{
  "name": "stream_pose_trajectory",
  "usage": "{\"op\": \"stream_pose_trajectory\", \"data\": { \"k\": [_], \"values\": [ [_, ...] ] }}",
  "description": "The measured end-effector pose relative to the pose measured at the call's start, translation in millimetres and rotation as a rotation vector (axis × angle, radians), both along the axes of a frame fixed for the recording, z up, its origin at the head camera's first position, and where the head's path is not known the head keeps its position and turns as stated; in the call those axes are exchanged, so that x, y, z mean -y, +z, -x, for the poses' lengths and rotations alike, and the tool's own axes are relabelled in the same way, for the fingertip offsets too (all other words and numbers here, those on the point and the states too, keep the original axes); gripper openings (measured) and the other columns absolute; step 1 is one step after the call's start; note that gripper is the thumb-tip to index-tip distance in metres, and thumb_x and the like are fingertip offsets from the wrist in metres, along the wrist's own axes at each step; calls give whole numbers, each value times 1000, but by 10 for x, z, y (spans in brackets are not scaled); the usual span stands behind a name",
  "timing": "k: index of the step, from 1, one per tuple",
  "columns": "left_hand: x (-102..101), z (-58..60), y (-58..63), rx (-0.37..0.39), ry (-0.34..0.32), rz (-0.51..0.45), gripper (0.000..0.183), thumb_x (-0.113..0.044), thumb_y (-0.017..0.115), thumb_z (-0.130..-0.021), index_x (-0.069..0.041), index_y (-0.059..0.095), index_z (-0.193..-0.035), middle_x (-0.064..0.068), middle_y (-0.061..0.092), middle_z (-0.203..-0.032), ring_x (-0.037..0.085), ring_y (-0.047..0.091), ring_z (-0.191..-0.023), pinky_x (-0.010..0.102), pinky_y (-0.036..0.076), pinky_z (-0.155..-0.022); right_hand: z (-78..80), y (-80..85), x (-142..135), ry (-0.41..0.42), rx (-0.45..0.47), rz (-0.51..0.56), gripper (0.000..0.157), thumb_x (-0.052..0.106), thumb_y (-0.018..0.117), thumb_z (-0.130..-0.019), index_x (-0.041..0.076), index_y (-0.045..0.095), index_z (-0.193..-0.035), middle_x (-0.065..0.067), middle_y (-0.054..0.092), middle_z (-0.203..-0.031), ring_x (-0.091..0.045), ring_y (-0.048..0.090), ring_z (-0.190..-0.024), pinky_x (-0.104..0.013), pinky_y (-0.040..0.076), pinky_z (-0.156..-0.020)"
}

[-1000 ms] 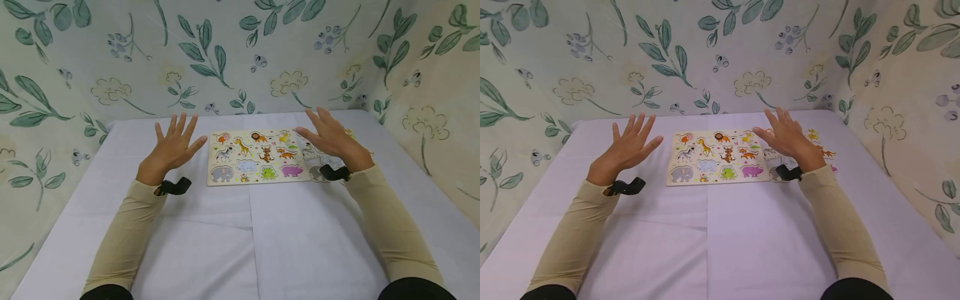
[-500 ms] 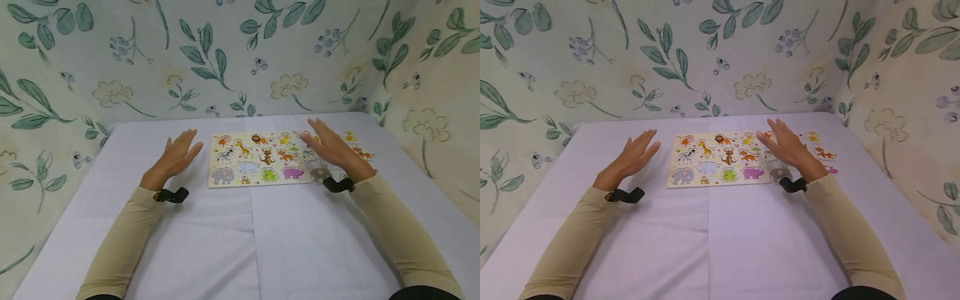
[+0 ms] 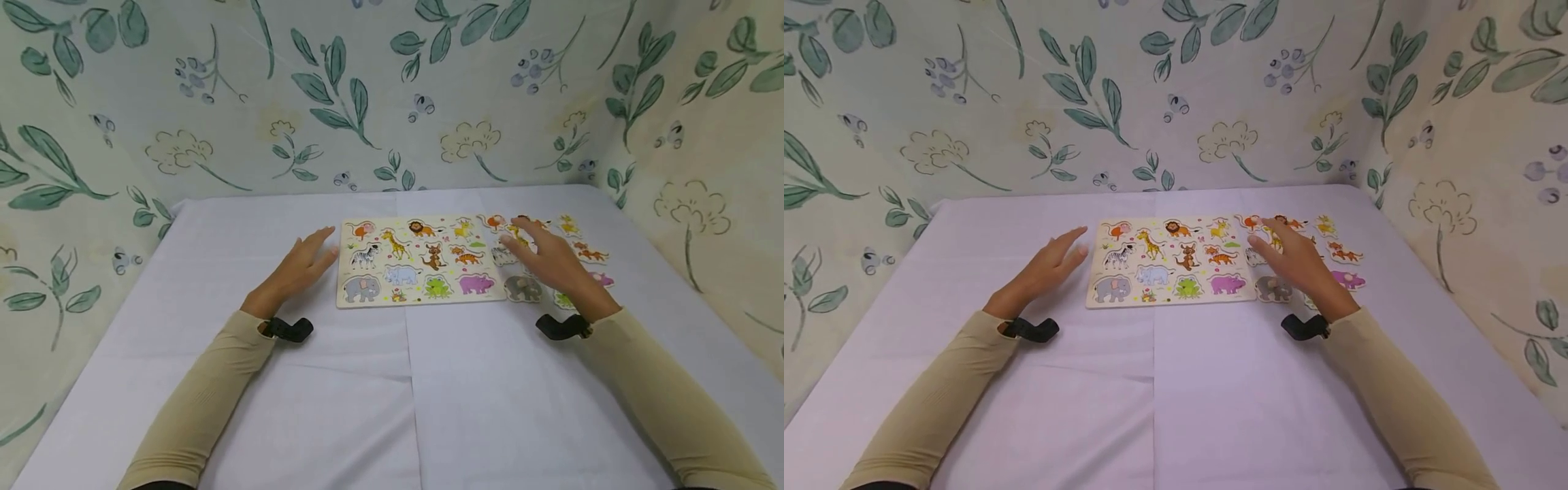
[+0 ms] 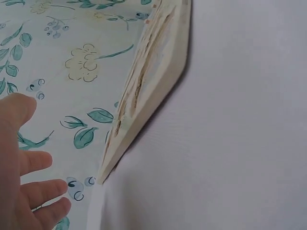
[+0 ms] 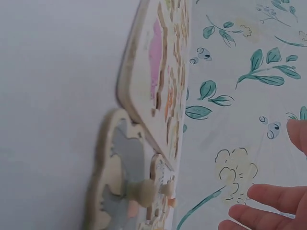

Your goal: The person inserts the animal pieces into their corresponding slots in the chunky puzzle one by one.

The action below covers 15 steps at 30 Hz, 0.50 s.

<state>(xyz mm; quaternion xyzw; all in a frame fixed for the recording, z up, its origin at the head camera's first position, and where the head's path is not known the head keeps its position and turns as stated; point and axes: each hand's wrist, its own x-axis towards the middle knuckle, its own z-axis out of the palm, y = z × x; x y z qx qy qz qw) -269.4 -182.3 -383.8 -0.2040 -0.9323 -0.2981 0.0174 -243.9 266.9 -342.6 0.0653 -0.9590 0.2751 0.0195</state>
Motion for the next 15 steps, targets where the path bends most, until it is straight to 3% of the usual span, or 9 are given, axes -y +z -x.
{"op": "stream_pose_trajectory", "data": {
  "k": [7,15],
  "values": [
    [-38,-7,-98,18,-39,12,57,-37,38,-104,-15,25,-154,14,21,-159,34,14,-146,54,0,-116,-84,-157,-75,-6,-42,39,70,56,48,-96,12,37,-149,-21,33,-152,-49,37,-132,-64,35,-100],
    [-59,-5,-169,36,-79,91,57,-37,34,-104,-18,19,-156,8,14,-161,33,8,-147,55,-2,-115,-91,-347,-201,-2,-98,104,67,58,50,-93,15,45,-144,-13,47,-144,-36,48,-127,-53,45,-96]
  ]
}}
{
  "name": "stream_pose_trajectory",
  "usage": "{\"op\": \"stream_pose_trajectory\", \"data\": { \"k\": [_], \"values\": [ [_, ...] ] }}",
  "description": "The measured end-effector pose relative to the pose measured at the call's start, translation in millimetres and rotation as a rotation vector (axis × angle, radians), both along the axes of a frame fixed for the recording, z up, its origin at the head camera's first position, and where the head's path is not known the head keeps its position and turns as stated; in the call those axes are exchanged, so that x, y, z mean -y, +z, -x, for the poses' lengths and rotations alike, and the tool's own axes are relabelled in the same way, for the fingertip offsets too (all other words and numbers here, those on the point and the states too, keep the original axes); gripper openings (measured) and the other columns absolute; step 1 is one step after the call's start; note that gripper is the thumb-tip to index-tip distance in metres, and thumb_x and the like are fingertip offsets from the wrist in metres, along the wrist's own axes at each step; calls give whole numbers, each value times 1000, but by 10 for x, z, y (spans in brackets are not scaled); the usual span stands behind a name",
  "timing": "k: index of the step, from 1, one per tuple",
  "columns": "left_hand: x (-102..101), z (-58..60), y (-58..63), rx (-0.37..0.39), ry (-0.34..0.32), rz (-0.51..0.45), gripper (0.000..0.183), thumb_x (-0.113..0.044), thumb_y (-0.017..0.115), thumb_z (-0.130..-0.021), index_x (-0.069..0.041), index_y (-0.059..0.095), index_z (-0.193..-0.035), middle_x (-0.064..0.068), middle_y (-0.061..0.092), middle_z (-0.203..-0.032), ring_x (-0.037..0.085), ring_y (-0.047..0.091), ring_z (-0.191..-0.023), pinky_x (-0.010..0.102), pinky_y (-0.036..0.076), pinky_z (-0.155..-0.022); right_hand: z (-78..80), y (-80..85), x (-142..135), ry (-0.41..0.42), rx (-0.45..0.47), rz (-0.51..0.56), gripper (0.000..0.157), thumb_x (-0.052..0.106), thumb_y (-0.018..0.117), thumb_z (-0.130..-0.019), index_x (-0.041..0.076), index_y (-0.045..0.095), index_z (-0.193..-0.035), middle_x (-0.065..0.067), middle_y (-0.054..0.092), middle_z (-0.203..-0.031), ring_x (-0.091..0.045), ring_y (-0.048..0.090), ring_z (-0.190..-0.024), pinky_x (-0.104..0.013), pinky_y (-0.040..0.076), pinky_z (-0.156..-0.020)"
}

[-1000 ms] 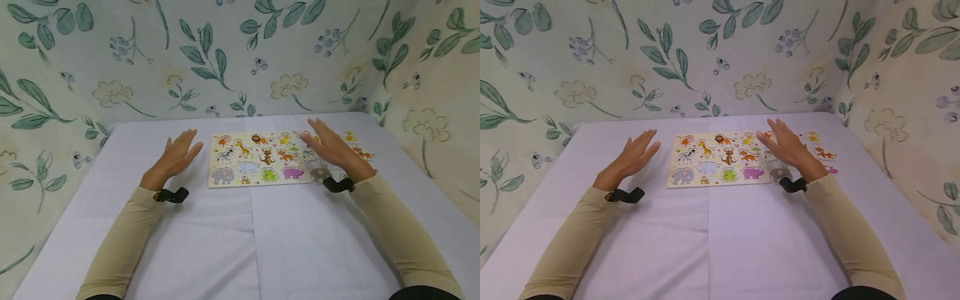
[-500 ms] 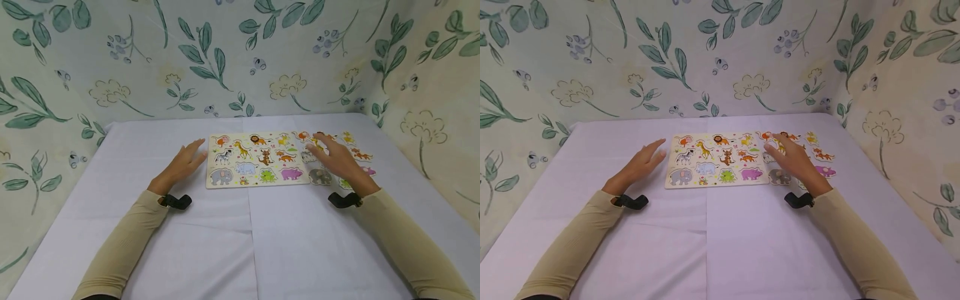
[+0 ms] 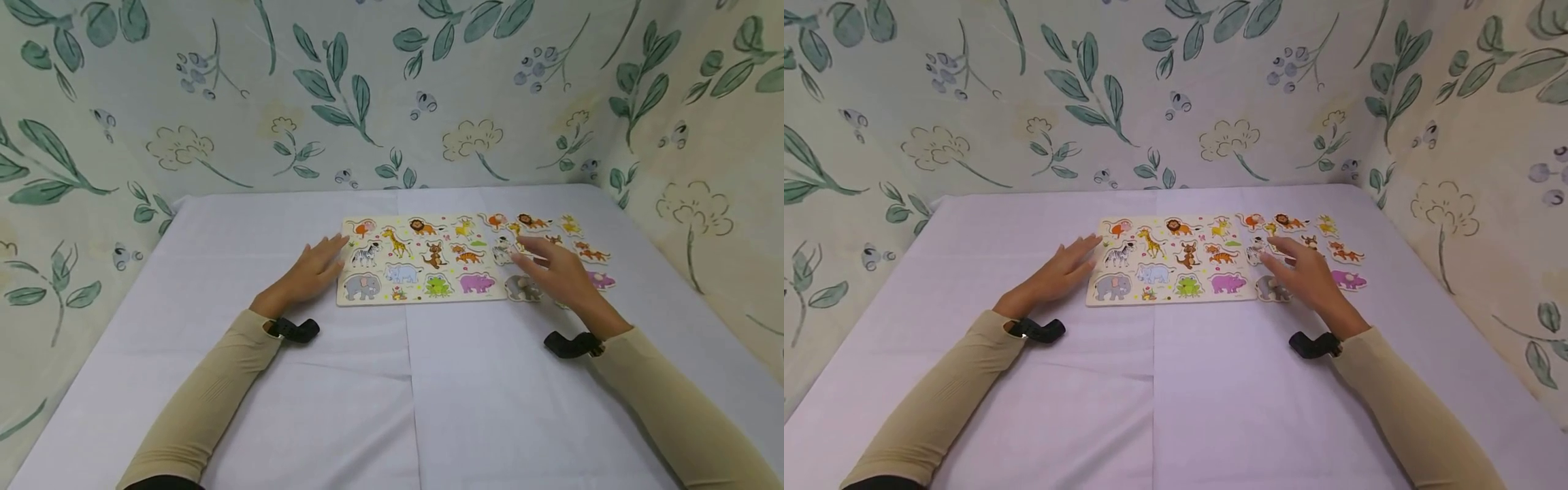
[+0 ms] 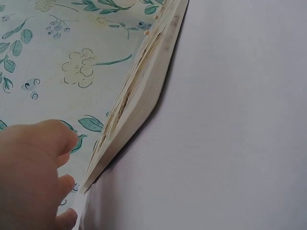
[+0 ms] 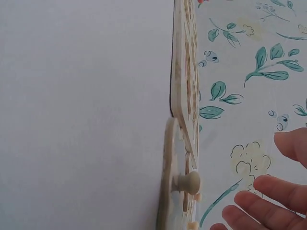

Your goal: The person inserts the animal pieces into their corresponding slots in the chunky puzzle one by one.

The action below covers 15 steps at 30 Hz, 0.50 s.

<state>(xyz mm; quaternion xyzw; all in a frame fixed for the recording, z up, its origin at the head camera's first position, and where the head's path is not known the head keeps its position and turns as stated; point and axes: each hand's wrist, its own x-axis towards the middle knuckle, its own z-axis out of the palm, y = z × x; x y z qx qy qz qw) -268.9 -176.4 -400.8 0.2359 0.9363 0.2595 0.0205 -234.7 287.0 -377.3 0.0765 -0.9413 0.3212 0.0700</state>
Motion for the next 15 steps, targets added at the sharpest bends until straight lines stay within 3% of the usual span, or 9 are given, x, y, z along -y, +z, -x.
{"op": "stream_pose_trajectory", "data": {
  "k": [6,12,15],
  "values": [
    [6,-16,-47,-27,11,78,56,-38,31,-104,-19,19,-156,3,13,-161,30,7,-148,54,-4,-116,-65,90,46,-7,-20,48,56,48,54,-96,7,55,-133,-16,57,-131,-34,53,-120,-51,47,-95],
    [-2,-1,-61,-48,8,114,55,-39,25,-105,-18,19,-156,0,12,-161,27,5,-148,52,-4,-116,-98,93,65,-63,-12,-8,50,52,55,-94,11,64,-122,-11,65,-119,-29,59,-104,-42,53,-78],
    [-13,-5,-73,-40,8,124,55,-38,24,-105,-17,19,-156,1,12,-161,28,4,-148,53,-4,-116,-93,71,50,-61,16,-27,45,48,58,-94,12,65,-120,-12,64,-116,-30,59,-99,-40,50,-73]
  ]
}}
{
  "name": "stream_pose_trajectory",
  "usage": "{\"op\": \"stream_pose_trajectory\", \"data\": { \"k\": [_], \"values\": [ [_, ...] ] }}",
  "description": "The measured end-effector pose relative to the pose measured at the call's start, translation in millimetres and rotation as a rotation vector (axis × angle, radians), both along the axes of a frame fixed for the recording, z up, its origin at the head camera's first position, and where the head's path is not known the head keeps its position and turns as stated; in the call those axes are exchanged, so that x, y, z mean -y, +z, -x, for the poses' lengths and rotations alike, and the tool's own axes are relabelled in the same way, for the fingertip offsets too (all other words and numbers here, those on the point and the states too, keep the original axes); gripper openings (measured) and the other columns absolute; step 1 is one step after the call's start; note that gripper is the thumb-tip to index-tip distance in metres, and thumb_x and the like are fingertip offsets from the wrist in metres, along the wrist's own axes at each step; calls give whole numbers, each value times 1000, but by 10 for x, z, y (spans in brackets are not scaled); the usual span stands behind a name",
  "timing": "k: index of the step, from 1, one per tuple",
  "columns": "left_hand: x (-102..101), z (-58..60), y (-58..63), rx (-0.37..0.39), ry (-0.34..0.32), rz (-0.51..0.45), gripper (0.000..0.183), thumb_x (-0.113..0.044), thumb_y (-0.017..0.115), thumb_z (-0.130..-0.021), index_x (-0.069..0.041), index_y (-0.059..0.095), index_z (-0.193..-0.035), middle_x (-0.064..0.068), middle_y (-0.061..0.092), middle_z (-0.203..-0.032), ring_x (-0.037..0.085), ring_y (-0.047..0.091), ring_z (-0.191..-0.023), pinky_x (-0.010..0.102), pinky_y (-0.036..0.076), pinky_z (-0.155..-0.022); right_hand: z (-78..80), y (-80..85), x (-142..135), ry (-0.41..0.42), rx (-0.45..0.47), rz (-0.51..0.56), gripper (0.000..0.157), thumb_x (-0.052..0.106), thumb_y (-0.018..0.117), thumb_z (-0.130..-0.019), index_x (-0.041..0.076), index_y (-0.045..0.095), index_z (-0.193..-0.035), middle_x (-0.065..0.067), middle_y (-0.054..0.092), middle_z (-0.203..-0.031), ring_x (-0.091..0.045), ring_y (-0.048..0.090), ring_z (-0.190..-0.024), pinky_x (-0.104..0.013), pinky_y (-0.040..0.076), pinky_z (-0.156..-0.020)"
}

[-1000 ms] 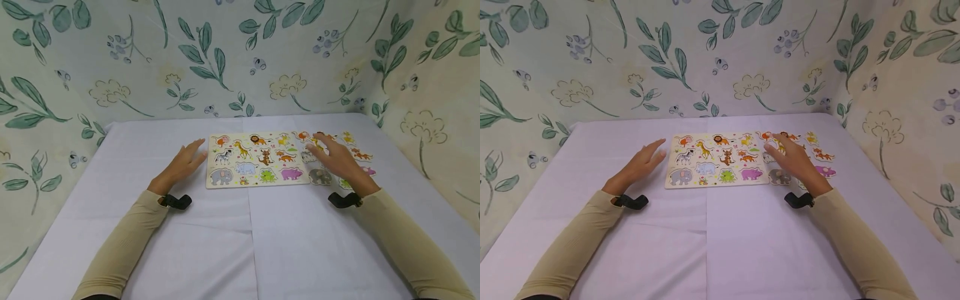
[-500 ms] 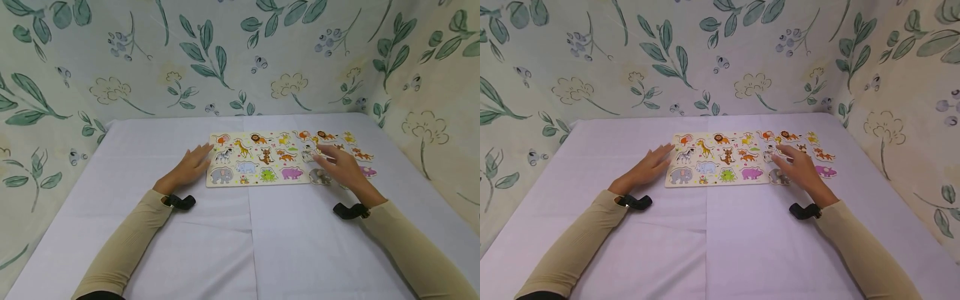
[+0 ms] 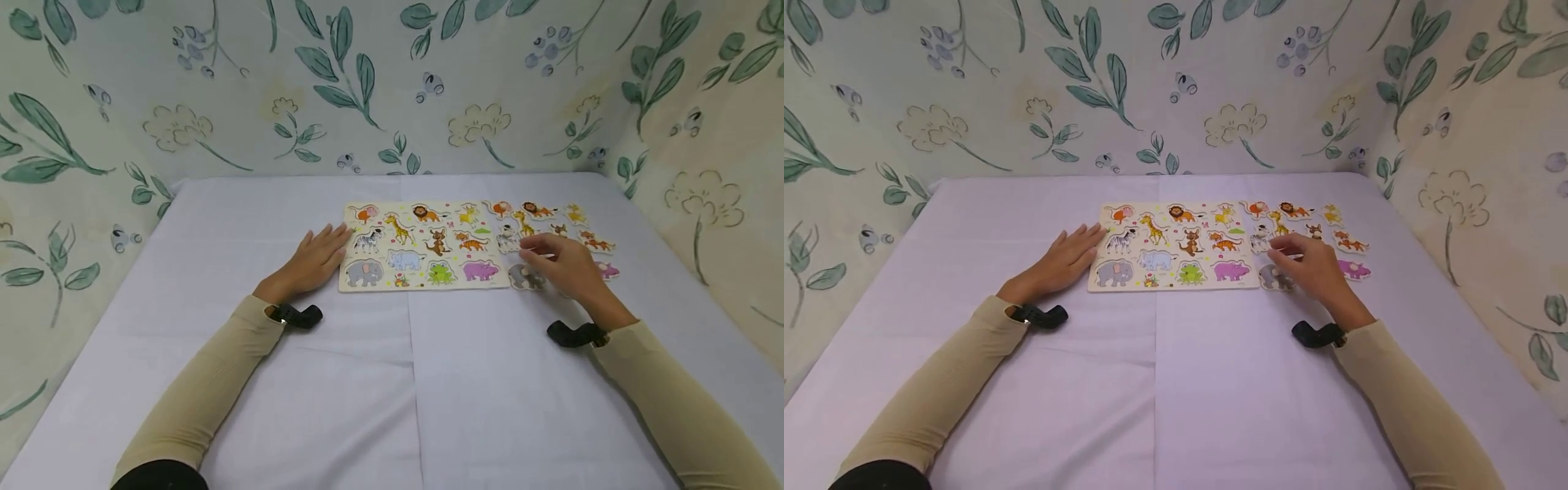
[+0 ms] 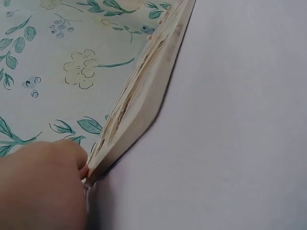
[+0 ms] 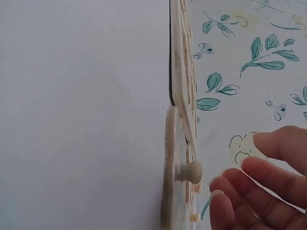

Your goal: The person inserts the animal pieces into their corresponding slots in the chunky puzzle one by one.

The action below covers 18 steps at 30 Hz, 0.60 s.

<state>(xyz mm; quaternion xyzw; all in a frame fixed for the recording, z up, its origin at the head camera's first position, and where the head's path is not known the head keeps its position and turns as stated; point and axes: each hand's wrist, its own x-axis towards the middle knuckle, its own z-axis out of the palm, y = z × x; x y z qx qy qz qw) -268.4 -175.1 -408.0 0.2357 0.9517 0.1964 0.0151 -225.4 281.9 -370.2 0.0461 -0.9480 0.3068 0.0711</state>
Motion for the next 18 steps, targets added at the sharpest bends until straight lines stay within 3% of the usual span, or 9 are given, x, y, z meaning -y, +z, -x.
{"op": "stream_pose_trajectory", "data": {
  "k": [8,18],
  "values": [
    [-11,23,18,-27,-5,39,54,-35,27,-105,-15,22,-155,4,15,-161,29,6,-148,53,-2,-116,27,12,-42,-3,60,-47,35,42,66,-91,14,70,-111,-10,66,-104,-26,57,-91,-34,45,-61],
    [-28,12,-42,-26,37,95,57,-41,26,-104,-19,18,-156,8,9,-162,25,1,-148,48,-2,-117,46,27,-103,72,98,-84,25,28,69,-91,9,72,-106,-11,69,-100,-27,60,-92,-34,45,-69]
  ]
}}
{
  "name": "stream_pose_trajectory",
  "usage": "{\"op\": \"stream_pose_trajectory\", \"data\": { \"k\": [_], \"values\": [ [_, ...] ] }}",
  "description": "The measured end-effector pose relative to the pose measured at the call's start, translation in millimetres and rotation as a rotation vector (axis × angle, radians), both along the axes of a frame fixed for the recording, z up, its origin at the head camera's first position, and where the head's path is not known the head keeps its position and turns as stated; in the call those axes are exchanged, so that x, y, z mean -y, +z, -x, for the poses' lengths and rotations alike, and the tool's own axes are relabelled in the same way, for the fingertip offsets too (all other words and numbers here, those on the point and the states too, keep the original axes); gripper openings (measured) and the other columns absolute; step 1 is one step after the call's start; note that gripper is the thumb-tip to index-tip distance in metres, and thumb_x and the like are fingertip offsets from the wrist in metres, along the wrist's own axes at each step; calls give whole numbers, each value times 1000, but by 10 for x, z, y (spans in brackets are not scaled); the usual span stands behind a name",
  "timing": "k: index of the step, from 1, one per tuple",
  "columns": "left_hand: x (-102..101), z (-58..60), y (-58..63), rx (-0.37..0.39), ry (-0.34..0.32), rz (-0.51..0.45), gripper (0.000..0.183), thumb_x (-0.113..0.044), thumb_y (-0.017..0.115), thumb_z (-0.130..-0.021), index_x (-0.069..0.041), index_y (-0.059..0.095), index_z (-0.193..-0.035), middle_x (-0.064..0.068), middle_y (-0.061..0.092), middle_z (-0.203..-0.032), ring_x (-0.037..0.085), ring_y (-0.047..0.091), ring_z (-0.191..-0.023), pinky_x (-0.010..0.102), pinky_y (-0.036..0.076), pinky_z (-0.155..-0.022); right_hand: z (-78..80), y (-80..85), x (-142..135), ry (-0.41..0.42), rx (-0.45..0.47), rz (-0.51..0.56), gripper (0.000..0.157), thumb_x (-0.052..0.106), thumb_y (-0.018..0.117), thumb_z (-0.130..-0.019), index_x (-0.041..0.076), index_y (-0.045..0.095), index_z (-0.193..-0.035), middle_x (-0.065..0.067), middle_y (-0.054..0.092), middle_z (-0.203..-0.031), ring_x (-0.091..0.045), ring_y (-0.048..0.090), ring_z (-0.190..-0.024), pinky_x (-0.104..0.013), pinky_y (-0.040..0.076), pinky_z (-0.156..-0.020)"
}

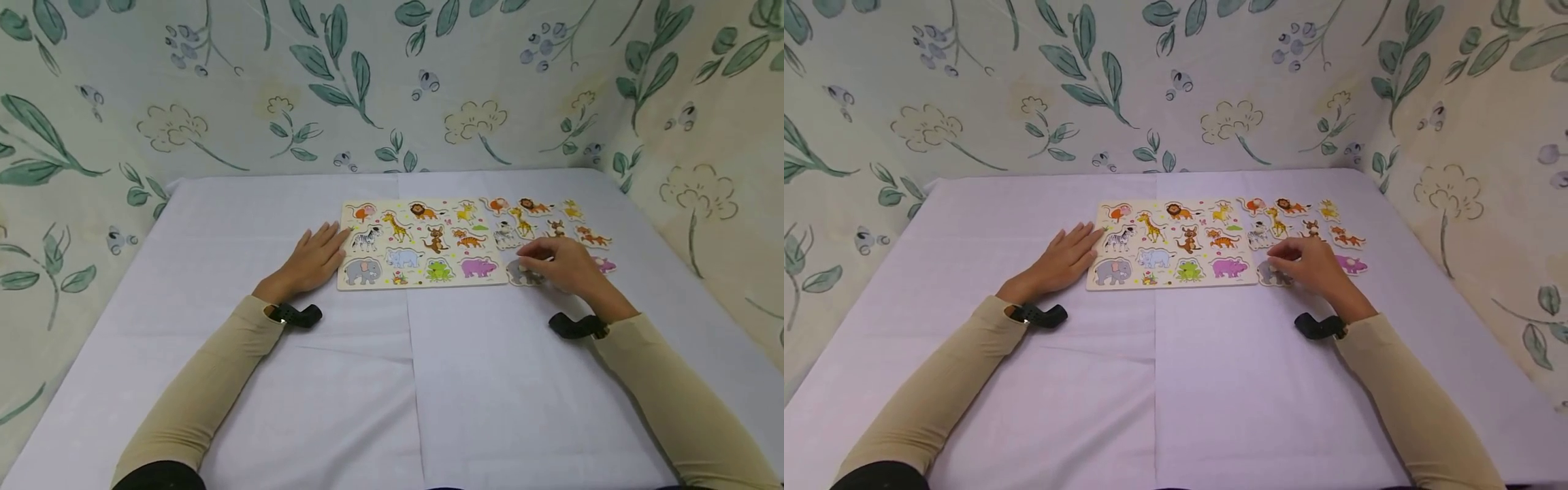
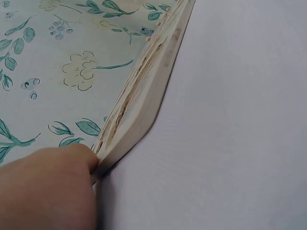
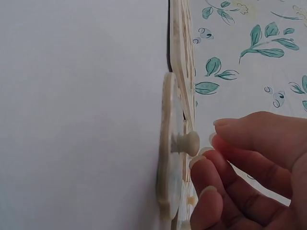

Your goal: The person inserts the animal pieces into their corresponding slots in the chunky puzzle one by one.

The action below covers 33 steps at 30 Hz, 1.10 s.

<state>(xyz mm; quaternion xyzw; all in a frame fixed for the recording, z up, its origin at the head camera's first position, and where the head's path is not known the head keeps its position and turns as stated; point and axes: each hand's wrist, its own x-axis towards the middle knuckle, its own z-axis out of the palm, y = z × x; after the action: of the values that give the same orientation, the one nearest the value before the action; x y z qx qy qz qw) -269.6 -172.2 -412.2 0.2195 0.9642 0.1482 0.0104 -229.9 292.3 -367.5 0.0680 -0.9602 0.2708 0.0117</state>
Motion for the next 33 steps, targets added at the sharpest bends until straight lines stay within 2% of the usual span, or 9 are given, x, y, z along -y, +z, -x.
{"op": "stream_pose_trajectory", "data": {
  "k": [10,17,25,33],
  "values": [
    [8,-21,14,-1,-10,-17,66,-53,26,-101,-18,15,-156,8,9,-162,27,1,-148,50,-3,-117,50,22,-30,8,8,-16,27,31,70,-89,10,72,-106,-10,68,-99,-26,57,-89,-34,45,-67],
    [15,-22,6,-1,-13,-10,66,-52,28,-102,-18,16,-156,8,8,-162,26,0,-148,50,-4,-117,68,0,-41,-8,23,-28,26,31,71,-89,12,72,-106,-10,67,-99,-26,54,-88,-34,45,-67],
    [0,-3,-23,6,-11,-7,65,-53,26,-102,-20,16,-156,5,7,-162,24,-1,-149,49,-4,-117,43,-54,-75,59,73,-34,27,31,71,-88,10,72,-106,-9,68,-101,-25,53,-84,-32,47,-65],
    [-2,-6,-17,0,-18,-13,64,-51,27,-102,-19,18,-156,6,8,-162,26,2,-149,50,-3,-117,28,-61,-73,63,76,-34,25,26,72,-88,8,72,-106,-9,67,-98,-24,53,-81,-30,47,-60]
  ]
}}
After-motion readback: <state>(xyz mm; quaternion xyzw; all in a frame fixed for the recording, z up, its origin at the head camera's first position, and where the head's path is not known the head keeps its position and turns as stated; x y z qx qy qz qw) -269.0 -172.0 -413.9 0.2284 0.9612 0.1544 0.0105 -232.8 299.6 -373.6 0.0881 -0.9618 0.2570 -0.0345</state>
